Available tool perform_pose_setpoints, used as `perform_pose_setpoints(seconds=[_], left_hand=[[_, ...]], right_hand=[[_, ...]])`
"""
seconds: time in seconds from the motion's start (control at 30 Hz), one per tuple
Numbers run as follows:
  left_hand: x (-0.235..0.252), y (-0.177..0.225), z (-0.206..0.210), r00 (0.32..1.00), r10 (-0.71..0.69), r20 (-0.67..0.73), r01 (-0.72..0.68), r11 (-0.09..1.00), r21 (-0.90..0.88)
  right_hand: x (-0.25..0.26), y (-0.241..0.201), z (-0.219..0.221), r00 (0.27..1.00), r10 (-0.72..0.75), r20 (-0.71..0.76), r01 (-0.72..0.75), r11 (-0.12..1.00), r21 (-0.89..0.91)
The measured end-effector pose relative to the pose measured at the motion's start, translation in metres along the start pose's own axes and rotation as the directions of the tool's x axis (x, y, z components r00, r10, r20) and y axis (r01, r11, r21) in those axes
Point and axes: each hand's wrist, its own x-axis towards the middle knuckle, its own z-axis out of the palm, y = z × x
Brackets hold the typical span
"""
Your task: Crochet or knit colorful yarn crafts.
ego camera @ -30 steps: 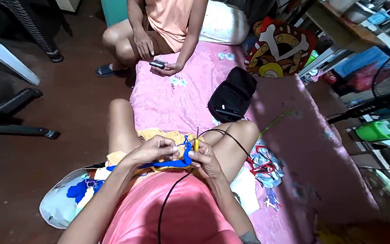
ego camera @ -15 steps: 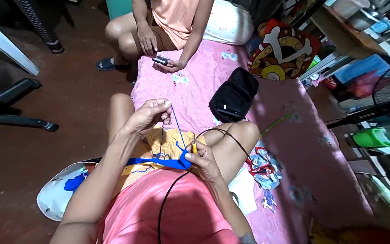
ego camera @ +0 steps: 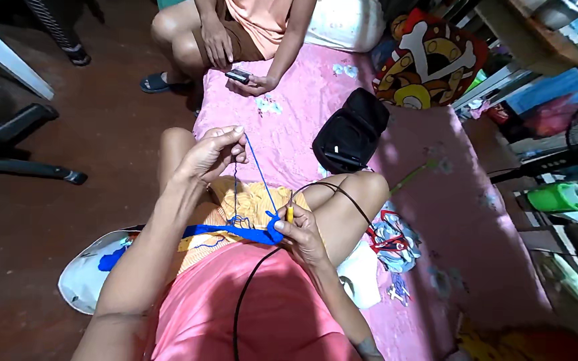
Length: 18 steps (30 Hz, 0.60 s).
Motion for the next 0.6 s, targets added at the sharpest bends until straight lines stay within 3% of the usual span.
perform_pose_setpoints(seconds=[0.1, 0.2, 0.27, 0.3, 0.33, 0.4, 0.47, 0.5, 0.6], left_hand=[[-0.025, 0.007, -0.007, 0.959, 0.2, 0.202, -0.198, 0.98, -0.03], [-0.069, 0.001, -0.026, 0.798, 0.376, 0.47, -0.378, 0.921, -0.095], [-0.092, -0.008, -0.042, 0.716, 0.24, 0.656, -0.358, 0.932, 0.049], [-0.099, -0.013, -0.046, 0.722, 0.108, 0.684, -0.338, 0.917, 0.212], [-0.106, -0.019, -0.044, 0.764, -0.015, 0.645, -0.297, 0.88, 0.372], [-0.117, -0.031, -0.031, 0.893, -0.134, 0.43, -0.2, 0.737, 0.645], [-0.121, -0.036, -0.011, 0.967, -0.099, 0.236, -0.128, 0.612, 0.78], [-0.121, -0.037, 0.0, 0.981, -0.064, 0.183, -0.108, 0.6, 0.793], [-0.117, -0.048, 0.037, 0.99, 0.118, 0.083, -0.142, 0.702, 0.698]], right_hand=[[-0.001, 0.001, 0.004, 0.993, -0.042, -0.11, 0.034, 0.997, -0.075], [-0.002, 0.001, 0.01, 0.972, -0.137, -0.189, 0.1, 0.975, -0.197], [-0.004, 0.0, 0.015, 0.961, -0.195, -0.194, 0.139, 0.953, -0.271], [-0.004, 0.0, 0.017, 0.96, -0.207, -0.189, 0.144, 0.943, -0.3], [-0.005, -0.001, 0.02, 0.96, -0.213, -0.183, 0.146, 0.936, -0.321], [-0.004, -0.001, 0.024, 0.962, -0.214, -0.169, 0.144, 0.924, -0.353], [-0.002, -0.001, 0.028, 0.961, -0.221, -0.166, 0.145, 0.914, -0.378], [-0.002, -0.001, 0.03, 0.96, -0.225, -0.166, 0.146, 0.91, -0.387], [-0.001, -0.001, 0.032, 0.953, -0.247, -0.175, 0.161, 0.903, -0.398]])
